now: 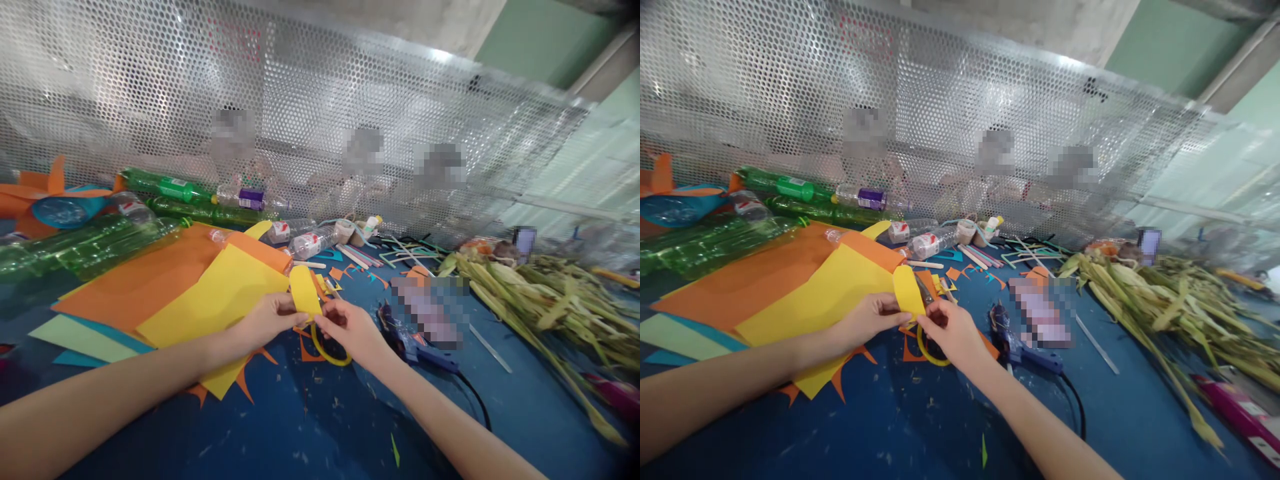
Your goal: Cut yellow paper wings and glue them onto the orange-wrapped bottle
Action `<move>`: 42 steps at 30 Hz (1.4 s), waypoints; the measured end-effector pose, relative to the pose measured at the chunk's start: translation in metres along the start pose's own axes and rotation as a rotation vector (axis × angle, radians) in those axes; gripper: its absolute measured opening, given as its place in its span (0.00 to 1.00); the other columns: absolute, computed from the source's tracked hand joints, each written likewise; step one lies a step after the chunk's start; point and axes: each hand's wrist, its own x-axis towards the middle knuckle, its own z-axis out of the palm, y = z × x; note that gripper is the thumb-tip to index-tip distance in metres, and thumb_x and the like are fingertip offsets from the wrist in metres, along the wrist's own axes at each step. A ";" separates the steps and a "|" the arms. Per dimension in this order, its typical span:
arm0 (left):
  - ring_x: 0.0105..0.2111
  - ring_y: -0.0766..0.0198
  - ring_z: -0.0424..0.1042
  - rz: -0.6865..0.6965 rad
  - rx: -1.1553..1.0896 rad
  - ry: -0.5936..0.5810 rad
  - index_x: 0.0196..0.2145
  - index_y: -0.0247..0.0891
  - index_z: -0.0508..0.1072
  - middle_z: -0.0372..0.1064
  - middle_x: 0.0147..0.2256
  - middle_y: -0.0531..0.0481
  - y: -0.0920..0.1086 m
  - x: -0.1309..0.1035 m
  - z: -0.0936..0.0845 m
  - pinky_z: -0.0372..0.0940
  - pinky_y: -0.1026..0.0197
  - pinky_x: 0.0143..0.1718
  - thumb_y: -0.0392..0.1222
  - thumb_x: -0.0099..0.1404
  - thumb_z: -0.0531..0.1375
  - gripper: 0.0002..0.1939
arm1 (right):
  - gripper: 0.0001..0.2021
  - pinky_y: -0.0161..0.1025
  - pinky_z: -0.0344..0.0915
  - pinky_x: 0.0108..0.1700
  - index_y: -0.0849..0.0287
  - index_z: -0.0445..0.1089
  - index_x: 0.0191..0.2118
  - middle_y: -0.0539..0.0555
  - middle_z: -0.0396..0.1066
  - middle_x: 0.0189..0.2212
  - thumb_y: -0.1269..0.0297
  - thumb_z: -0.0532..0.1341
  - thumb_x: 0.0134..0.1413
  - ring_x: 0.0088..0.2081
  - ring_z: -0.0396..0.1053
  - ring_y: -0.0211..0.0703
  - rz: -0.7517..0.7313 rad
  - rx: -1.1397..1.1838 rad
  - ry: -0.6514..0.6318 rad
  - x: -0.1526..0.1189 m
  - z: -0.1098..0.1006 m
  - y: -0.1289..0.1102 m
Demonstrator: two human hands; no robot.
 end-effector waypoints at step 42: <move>0.39 0.59 0.73 0.036 -0.102 -0.035 0.38 0.35 0.74 0.75 0.39 0.45 -0.004 0.000 0.002 0.65 0.55 0.45 0.37 0.55 0.63 0.11 | 0.09 0.34 0.66 0.30 0.59 0.66 0.31 0.50 0.71 0.24 0.59 0.57 0.54 0.24 0.70 0.39 -0.061 -0.008 -0.007 -0.004 -0.001 -0.004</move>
